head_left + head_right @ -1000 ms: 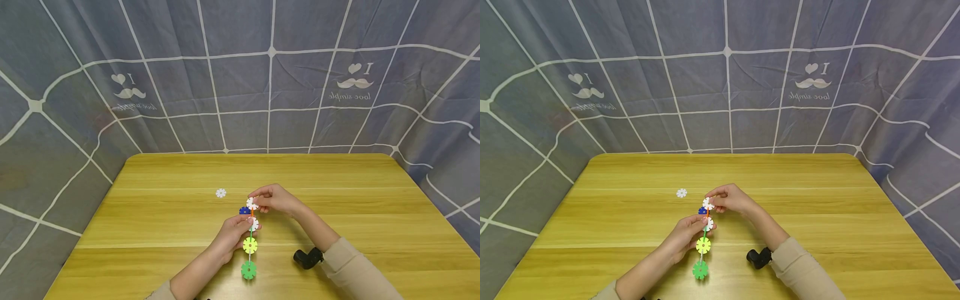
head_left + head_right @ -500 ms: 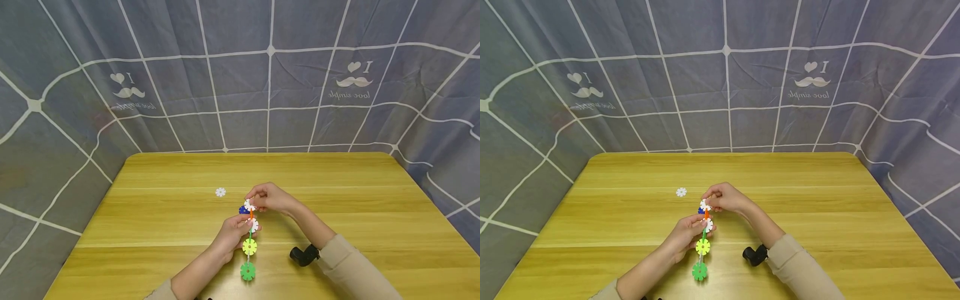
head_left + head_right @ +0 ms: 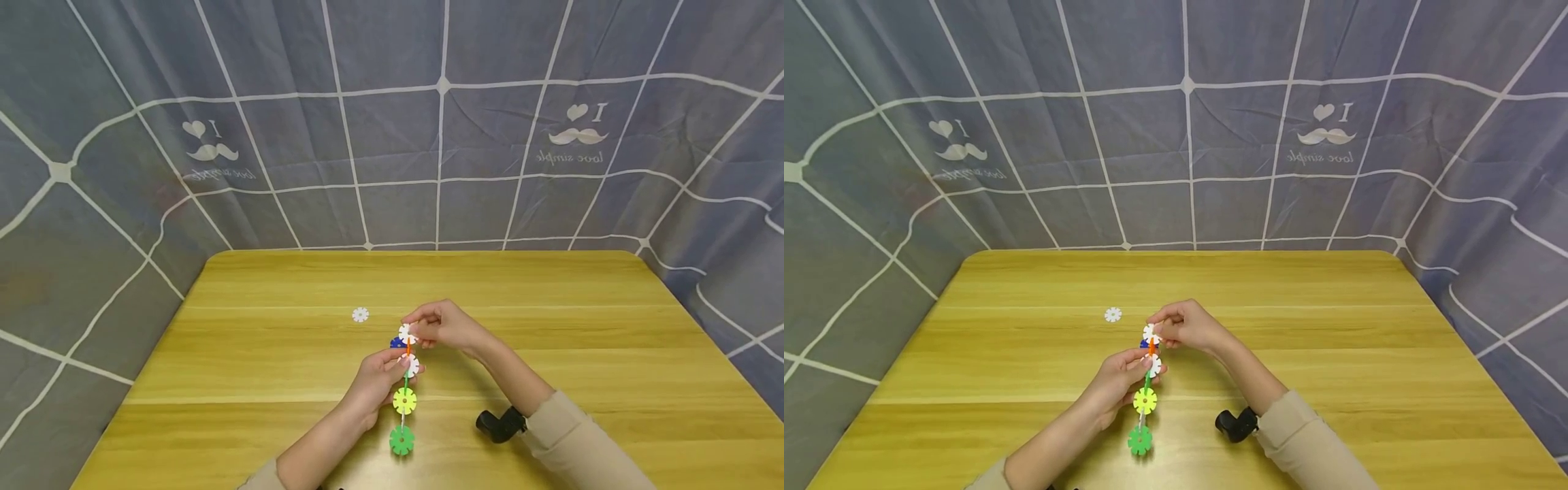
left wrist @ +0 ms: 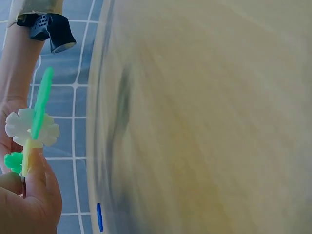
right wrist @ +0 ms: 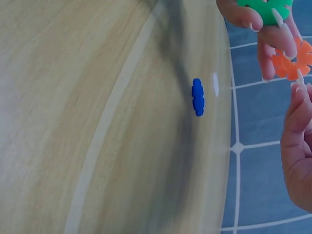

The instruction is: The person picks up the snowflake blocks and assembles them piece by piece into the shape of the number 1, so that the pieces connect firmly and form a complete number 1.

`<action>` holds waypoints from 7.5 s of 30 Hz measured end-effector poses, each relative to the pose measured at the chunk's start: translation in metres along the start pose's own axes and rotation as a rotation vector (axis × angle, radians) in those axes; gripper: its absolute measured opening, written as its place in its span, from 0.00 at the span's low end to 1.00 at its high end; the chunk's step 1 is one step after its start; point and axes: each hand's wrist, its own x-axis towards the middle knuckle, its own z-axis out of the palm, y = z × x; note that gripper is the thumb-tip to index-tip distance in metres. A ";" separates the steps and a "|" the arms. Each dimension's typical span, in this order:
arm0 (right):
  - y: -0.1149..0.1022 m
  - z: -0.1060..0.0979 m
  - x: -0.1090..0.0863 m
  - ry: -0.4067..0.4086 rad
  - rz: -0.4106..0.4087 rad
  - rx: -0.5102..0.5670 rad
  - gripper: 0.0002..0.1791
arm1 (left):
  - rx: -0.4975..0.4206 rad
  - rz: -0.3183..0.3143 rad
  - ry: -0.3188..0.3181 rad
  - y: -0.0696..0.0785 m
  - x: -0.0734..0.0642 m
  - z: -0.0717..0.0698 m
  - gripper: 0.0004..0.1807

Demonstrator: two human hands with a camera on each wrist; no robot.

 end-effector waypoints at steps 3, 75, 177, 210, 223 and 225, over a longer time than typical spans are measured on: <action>0.002 -0.001 -0.001 -0.012 0.008 0.024 0.16 | 0.005 0.020 -0.006 -0.002 0.000 -0.002 0.22; 0.025 0.010 0.007 -0.007 0.028 0.061 0.18 | 0.035 0.054 0.178 0.000 0.007 -0.028 0.15; 0.006 0.002 0.018 -0.006 -0.050 0.148 0.06 | 0.028 -0.022 0.074 0.013 -0.001 -0.019 0.14; 0.004 0.022 0.012 0.177 0.036 0.230 0.21 | 0.084 0.038 0.085 0.011 0.000 -0.017 0.13; 0.002 0.025 0.009 0.215 -0.050 0.045 0.16 | 0.071 0.037 0.140 0.012 0.002 -0.012 0.11; 0.002 0.025 0.009 0.201 -0.058 0.037 0.16 | 0.072 0.044 0.145 0.012 0.002 -0.013 0.11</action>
